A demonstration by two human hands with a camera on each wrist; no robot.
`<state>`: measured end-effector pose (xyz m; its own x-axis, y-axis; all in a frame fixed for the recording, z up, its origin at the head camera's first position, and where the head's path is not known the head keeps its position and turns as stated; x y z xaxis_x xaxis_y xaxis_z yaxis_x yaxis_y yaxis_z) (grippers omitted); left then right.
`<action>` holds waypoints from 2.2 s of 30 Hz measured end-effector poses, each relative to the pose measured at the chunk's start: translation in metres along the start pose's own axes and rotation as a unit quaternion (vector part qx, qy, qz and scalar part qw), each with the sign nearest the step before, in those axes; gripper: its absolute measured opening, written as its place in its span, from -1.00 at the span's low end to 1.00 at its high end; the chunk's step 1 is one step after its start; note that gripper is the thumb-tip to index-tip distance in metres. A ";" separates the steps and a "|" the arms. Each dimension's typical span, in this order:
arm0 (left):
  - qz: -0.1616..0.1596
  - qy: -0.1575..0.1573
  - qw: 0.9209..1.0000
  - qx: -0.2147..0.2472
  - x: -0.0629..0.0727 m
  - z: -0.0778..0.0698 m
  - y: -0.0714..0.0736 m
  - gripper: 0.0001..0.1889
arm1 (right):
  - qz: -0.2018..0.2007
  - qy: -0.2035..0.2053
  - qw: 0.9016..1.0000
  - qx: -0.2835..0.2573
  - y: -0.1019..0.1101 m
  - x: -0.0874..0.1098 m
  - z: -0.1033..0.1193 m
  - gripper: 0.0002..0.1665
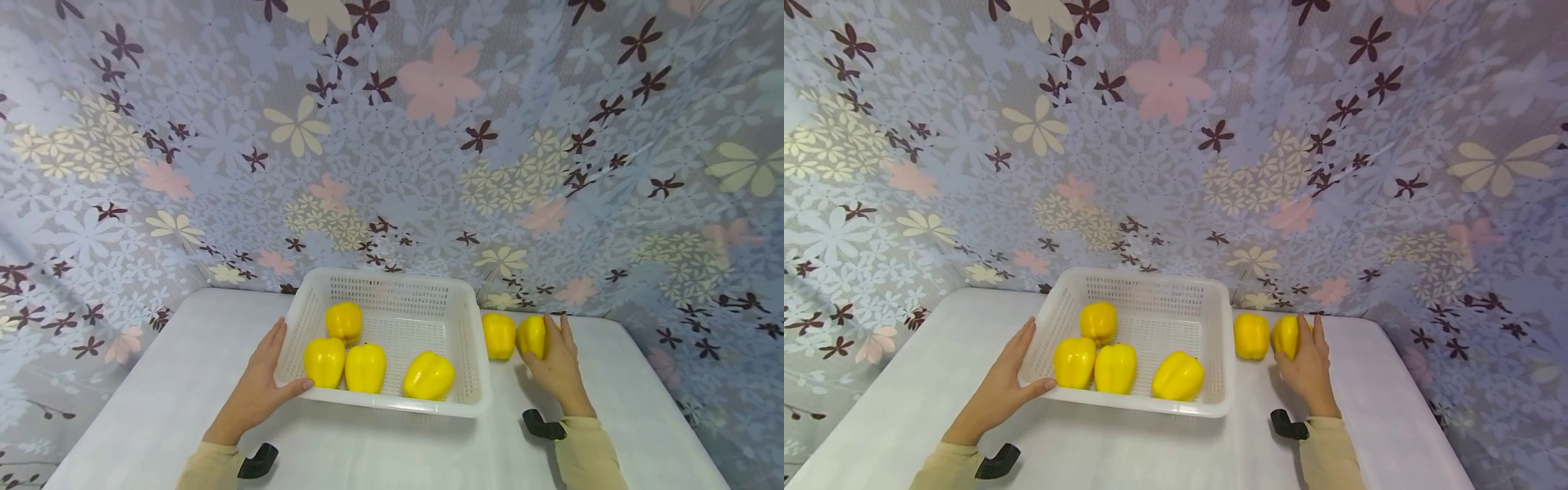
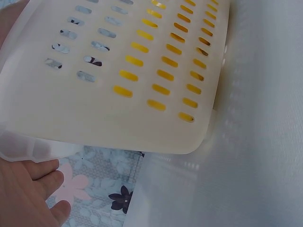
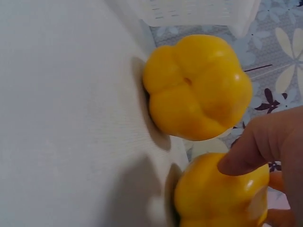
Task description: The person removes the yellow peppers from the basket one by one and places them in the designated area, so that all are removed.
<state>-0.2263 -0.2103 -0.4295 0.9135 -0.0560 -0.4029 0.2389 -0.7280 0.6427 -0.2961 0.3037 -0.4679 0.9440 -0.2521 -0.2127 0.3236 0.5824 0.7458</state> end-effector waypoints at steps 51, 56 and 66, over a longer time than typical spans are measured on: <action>0.008 0.018 1.000 -0.001 0.001 0.004 0.000 0.15 | -0.018 0.177 0.973 -0.147 0.014 0.052 0.198 -0.14; 0.006 0.017 1.000 0.000 0.000 0.003 -0.001 0.15 | 0.007 0.180 0.971 -0.157 0.002 0.052 0.215 -0.14; 0.009 0.014 1.000 -0.001 0.000 0.003 -0.001 0.14 | 0.037 0.173 0.968 -0.176 -0.020 0.047 0.237 -0.14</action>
<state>-0.2271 -0.2117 -0.4318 0.9263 -0.0492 -0.3736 0.2236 -0.7261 0.6502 -0.2734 0.0975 -0.3433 0.9104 0.0388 -0.4119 0.1988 0.8320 0.5180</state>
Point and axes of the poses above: each hand's wrist, its own x-axis away from the middle knuckle, its own y-axis out of the back of the hand, z = x × y, the point moved 8 cm from there along -x, towards the middle knuckle, and after that the axes turned 10 degrees about -z, right-handed, at the moved point
